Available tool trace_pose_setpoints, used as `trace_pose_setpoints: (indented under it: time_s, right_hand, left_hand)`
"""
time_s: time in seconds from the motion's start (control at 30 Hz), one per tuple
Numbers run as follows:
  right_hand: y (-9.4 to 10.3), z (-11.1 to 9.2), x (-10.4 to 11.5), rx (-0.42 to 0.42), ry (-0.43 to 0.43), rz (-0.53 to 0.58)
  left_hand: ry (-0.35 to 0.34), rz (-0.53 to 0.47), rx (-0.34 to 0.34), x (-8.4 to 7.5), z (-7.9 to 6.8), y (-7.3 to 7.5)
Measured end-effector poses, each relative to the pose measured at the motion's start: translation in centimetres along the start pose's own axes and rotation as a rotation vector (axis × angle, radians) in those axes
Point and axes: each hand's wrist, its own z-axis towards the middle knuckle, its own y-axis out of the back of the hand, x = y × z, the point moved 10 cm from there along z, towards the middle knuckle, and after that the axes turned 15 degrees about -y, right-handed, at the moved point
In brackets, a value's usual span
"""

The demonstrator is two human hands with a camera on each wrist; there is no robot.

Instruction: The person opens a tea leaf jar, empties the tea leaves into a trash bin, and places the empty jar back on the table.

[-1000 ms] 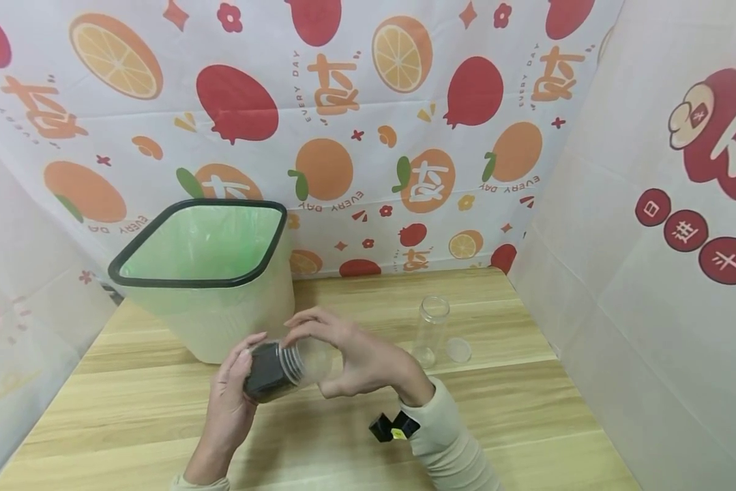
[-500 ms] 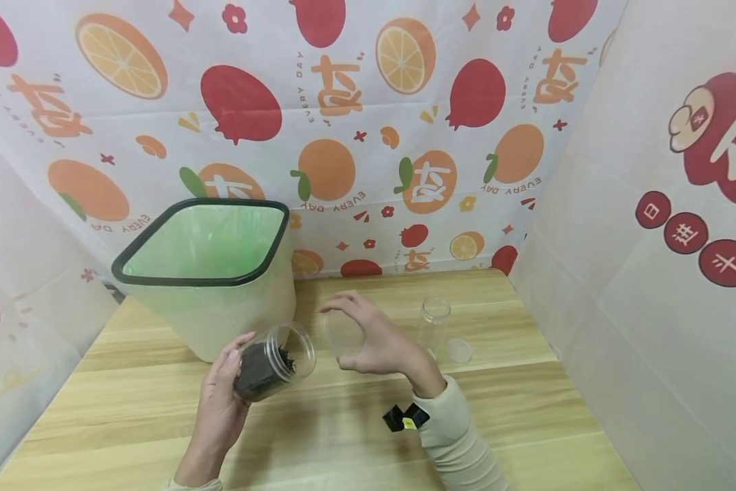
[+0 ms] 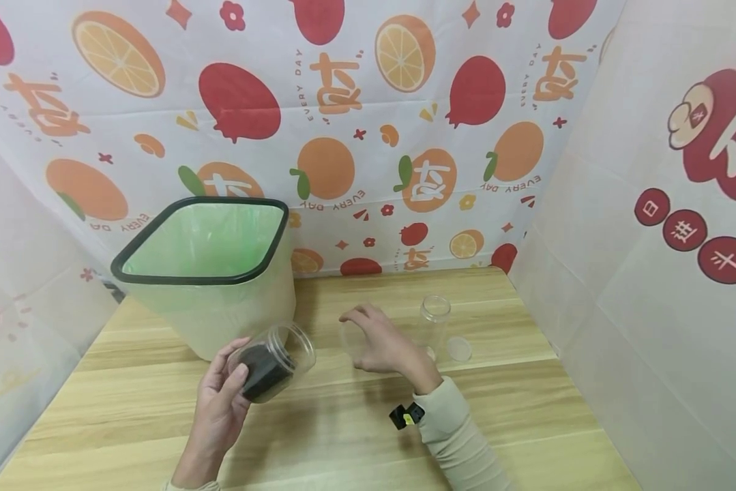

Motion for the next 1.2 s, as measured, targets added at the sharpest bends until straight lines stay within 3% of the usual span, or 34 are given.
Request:
trace_pose_setpoints:
  time_s: [0.2,0.47,0.7,0.97,1.2]
  right_hand:
    - [-2.0,0.9,-2.4,0.025,-0.07,-0.085]
    - [-4.6,1.6,-4.5,0.029,-0.098,-0.196]
    - [-6.5,1.6,-5.9,0.094,-0.164,-0.248]
    - [-7.1,1.5,-6.5,0.102,-0.181,-0.27]
    - [-7.1,1.4,-6.2,0.123,-0.157,-0.238]
  left_hand:
    - [-0.014,-0.069,0.001,-0.1,-0.1,0.0]
    - [0.007,-0.048,-0.003,0.1,-0.5,0.3]
    - [0.007,-0.068,-0.007,0.2,-0.6,0.2]
    - [-0.004,-0.107,-0.004,-0.1,-0.7,0.2]
    - [-0.006,-0.078,-0.021,-0.3,-0.5,0.3]
